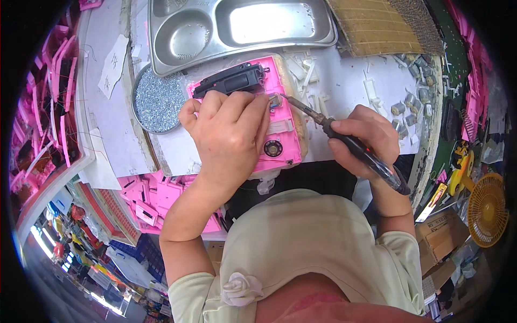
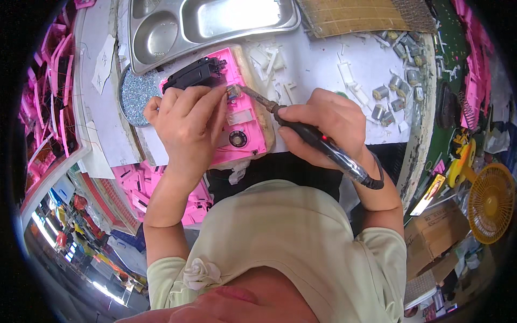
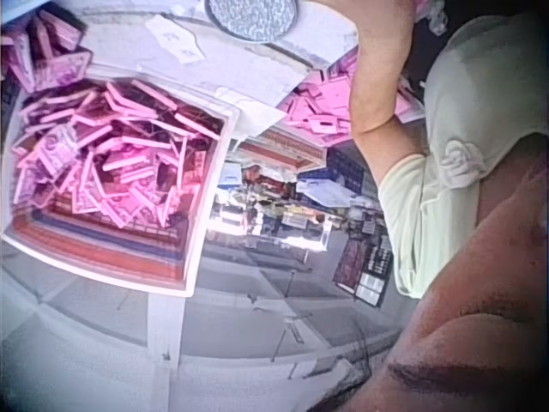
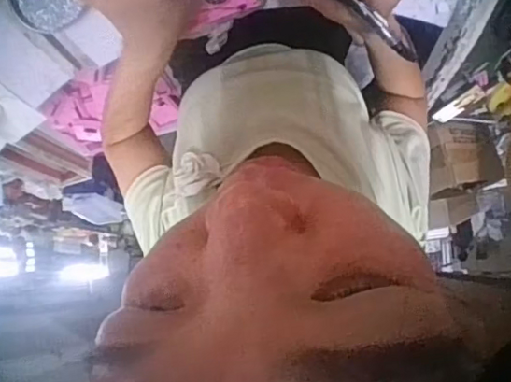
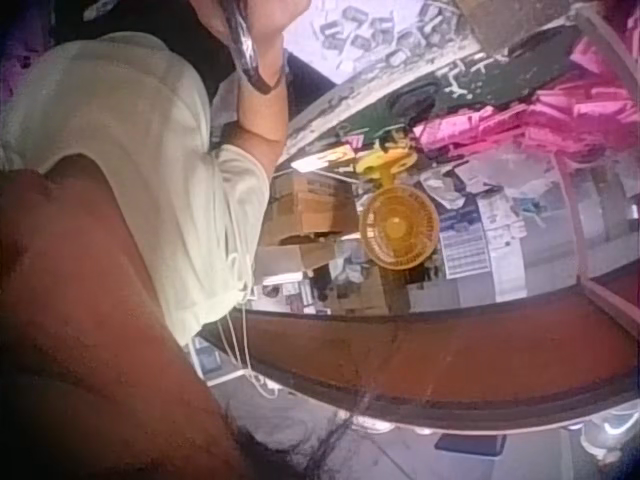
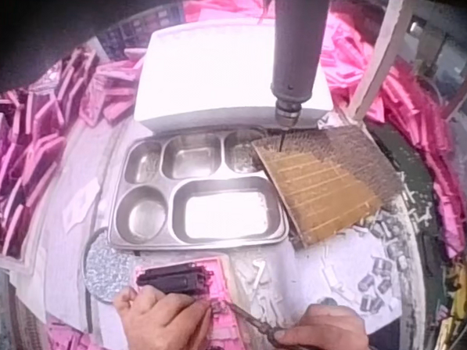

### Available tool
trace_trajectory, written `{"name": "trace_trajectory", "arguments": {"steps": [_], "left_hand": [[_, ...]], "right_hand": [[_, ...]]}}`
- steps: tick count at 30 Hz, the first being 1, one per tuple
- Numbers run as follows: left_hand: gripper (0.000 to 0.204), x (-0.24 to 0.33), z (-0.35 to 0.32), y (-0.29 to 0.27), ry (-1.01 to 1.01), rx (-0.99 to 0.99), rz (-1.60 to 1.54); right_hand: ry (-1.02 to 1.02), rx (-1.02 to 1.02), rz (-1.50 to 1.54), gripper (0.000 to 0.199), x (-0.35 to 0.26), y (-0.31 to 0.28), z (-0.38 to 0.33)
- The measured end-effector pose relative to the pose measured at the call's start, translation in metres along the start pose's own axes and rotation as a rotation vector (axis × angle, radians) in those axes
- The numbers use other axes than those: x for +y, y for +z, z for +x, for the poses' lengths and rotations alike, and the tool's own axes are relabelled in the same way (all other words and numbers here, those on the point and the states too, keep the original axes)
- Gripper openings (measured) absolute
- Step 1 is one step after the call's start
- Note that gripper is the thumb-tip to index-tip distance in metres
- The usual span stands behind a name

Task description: Assembling a pink plastic toy by installing internal components and securing the casing with screws.

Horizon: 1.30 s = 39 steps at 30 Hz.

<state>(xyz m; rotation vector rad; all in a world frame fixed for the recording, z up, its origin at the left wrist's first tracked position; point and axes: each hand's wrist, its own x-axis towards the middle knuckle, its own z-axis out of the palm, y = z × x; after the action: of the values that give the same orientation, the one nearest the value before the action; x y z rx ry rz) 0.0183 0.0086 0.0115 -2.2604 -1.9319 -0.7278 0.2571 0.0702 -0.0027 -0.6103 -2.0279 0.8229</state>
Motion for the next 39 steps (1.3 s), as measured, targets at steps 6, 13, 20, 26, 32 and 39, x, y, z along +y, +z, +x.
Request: {"name": "trace_trajectory", "arguments": {"steps": [6,13,20,26,32,39], "left_hand": [[0.014,0.0,-0.001,0.002,-0.009,0.008,-0.013],[0.014,0.0,-0.001,0.001,-0.007,0.007,-0.004],[0.02,0.002,0.001,-0.005,-0.021,-0.048,0.016],[0.021,0.001,0.0,-0.003,-0.019,-0.039,0.014],[0.033,-0.013,-0.012,-0.022,-0.011,0.062,-0.062],[0.02,-0.049,-0.039,-0.047,-0.15,-0.202,-0.008]], "right_hand": [[-0.019,-0.014,0.002,0.036,0.0,0.002,0.002],[-0.026,0.018,0.027,0.039,0.0,-0.001,0.001],[-0.029,0.013,0.011,0.039,0.0,-0.001,0.0],[-0.033,0.019,0.009,0.039,-0.001,-0.002,0.003],[-0.03,0.031,0.007,0.038,-0.001,-0.007,0.004],[0.018,0.039,0.03,0.037,-0.003,-0.007,0.004]]}}
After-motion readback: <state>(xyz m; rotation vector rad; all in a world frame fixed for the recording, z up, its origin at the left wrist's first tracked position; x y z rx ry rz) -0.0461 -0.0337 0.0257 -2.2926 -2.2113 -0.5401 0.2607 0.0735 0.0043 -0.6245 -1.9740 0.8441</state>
